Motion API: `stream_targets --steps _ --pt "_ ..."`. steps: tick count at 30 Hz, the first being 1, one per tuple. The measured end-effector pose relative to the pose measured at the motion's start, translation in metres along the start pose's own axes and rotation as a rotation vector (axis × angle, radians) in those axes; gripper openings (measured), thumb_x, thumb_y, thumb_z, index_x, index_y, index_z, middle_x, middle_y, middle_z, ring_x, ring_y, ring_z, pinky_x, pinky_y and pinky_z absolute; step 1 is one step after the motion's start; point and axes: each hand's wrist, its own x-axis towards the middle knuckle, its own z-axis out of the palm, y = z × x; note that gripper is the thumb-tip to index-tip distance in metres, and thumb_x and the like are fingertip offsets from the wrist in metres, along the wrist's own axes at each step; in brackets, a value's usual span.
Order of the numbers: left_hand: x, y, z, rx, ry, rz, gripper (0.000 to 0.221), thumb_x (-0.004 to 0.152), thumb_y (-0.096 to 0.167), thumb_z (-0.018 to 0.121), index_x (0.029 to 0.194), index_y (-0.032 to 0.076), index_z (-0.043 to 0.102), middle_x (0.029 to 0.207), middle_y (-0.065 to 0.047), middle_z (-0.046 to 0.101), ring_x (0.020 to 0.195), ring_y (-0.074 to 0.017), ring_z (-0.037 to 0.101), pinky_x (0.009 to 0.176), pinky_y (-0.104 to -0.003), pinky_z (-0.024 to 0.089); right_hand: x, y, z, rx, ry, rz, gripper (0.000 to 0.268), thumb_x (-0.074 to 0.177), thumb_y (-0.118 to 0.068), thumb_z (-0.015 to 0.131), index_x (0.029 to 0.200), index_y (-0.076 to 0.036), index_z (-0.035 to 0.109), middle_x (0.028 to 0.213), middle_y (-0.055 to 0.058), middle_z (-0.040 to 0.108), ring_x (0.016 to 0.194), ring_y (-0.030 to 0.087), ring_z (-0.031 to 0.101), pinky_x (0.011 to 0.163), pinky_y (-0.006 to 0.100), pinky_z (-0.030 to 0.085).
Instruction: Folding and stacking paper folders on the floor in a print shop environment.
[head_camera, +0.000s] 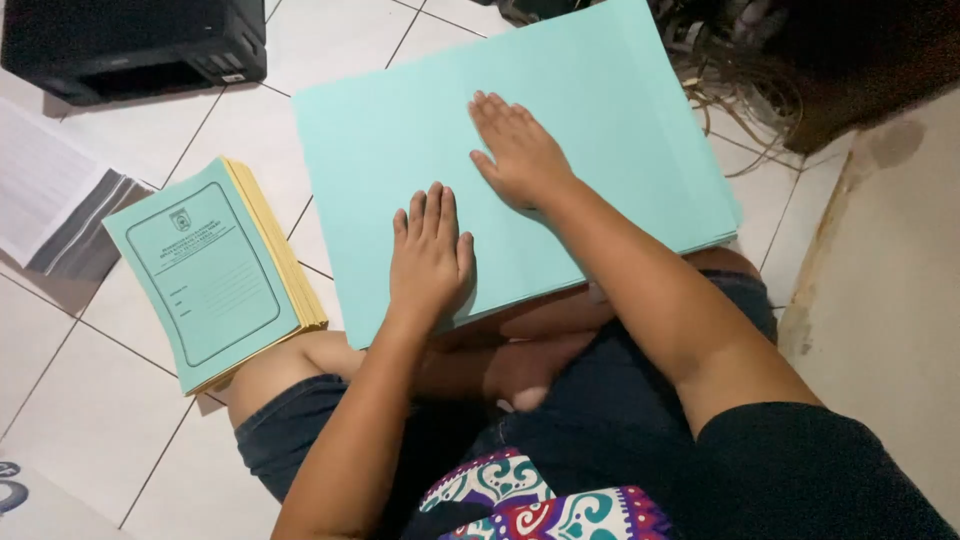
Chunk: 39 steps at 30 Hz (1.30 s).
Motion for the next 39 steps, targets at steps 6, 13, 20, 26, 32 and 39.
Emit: stream_targets --steps 6,13,20,26,32,39 --pt "0.002 0.000 0.006 -0.004 -0.104 -0.064 0.075 0.099 0.042 0.047 0.155 -0.007 0.034 0.163 -0.026 0.033 0.152 -0.0439 0.027 0.120 -0.062 0.016 -0.002 0.109 -0.006 -0.083 0.070 0.328 0.064 0.109 -0.036 0.041 0.159 0.003 0.030 0.168 0.015 0.026 0.155 0.025 0.020 0.124 0.041 0.016" --pt "0.061 -0.008 0.039 0.053 -0.346 0.057 0.094 0.094 0.068 0.040 0.160 0.001 0.028 0.166 -0.029 0.019 0.153 -0.0488 0.010 0.112 -0.074 0.007 -0.039 0.109 -0.030 -0.126 -0.005 0.428 0.069 0.107 -0.040 0.035 0.160 0.003 0.025 0.170 0.015 0.020 0.156 0.023 0.015 0.125 0.039 0.010" --pt "0.173 -0.047 0.094 0.039 -0.196 -0.066 0.070 0.099 0.033 0.038 0.156 -0.008 0.031 0.165 -0.024 0.028 0.152 -0.0410 0.021 0.119 -0.061 0.014 -0.038 0.103 -0.040 -0.113 -0.020 0.417 0.071 0.108 -0.042 0.036 0.160 0.005 0.025 0.169 0.018 0.020 0.156 0.025 0.014 0.125 0.041 0.011" --pt "0.192 -0.048 0.083 0.046 -0.184 -0.155 0.066 0.104 0.032 0.032 0.156 -0.009 0.028 0.167 -0.022 0.024 0.155 -0.0348 0.014 0.123 -0.055 0.008 -0.022 0.109 -0.038 -0.113 -0.046 0.419 0.075 0.106 -0.046 0.036 0.160 0.005 0.023 0.170 0.017 0.018 0.157 0.024 0.011 0.125 0.040 0.009" --pt "0.128 -0.012 0.055 0.024 -0.160 -0.138 0.066 0.104 0.032 0.037 0.154 -0.010 0.030 0.164 -0.026 0.028 0.154 -0.0393 0.018 0.123 -0.058 0.011 -0.011 0.126 -0.024 -0.112 -0.023 0.396 0.076 0.107 -0.047 0.039 0.160 0.006 0.024 0.169 0.019 0.019 0.156 0.025 0.012 0.125 0.040 0.011" --pt "0.033 0.011 0.035 -0.022 -0.030 -0.083 0.062 0.102 0.028 0.041 0.153 -0.007 0.037 0.163 -0.026 0.032 0.153 -0.0420 0.026 0.123 -0.062 0.018 -0.021 0.111 -0.031 -0.067 0.001 0.426 0.071 0.107 -0.040 0.041 0.160 0.005 0.029 0.169 0.019 0.020 0.155 0.028 0.013 0.124 0.042 0.011"
